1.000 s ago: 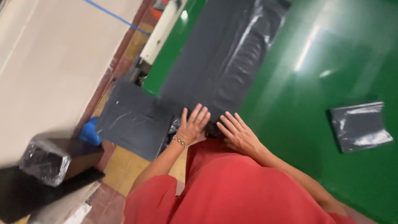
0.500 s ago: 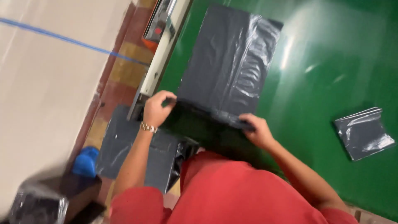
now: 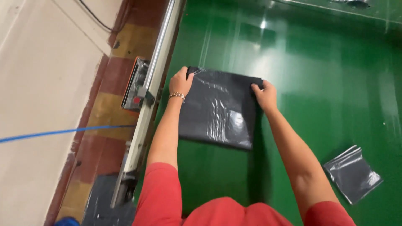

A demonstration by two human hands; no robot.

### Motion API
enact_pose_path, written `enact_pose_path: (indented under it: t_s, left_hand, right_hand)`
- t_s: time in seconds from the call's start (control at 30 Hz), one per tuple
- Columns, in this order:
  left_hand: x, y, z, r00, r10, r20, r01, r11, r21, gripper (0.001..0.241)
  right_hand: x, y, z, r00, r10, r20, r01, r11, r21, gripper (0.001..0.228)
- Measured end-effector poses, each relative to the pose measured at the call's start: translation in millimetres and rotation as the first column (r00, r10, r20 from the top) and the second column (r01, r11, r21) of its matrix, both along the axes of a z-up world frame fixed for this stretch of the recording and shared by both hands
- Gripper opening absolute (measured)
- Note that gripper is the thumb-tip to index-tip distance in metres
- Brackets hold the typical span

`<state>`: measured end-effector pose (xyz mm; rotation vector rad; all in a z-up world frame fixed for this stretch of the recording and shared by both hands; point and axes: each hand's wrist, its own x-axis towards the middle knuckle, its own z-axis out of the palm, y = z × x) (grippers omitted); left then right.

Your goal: Folding and stacking plastic bags as they are produced by a machine and delivered via conveyor belt.

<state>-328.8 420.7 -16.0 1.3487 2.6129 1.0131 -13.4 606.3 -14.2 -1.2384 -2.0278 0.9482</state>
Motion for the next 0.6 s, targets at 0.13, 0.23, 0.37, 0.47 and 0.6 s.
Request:
enact_pose_path:
  t_s: [0.13,0.23,0.37,0.47,0.6]
  left_hand:
    - [-6,11,-20,0.999,-0.005,-0.042,0.002,0.998,-0.065,0.028]
    - [-3,11,-21,0.998,0.001,-0.065,-0.007,0.997,-0.078,0.027]
    - [25,5,9,0.919,0.091,-0.384,-0.136,0.986,-0.092,0.039]
    - [52,1,15,0.738,0.057,-0.673,-0.088,0.996,-0.012,0.043]
    - [98,-6,9,0.935,-0.292,-0.201,0.310,0.948,0.065,0.035]
  right_hand:
    - [-10,9,10,0.982,0.029,0.185,-0.074,0.968,0.240,0.029]
    - [-20,21,9,0.957,0.089,0.276,-0.162,0.954,0.254,0.051]
    - [-35,44,4,0.849,0.174,0.499,-0.265,0.957,0.117,0.059]
    - [-50,58,-11,0.707,0.181,0.683,-0.255,0.967,0.007,0.051]
    - [-53,59,-21,0.699,0.171,0.695,-0.222,0.975,-0.017,0.048]
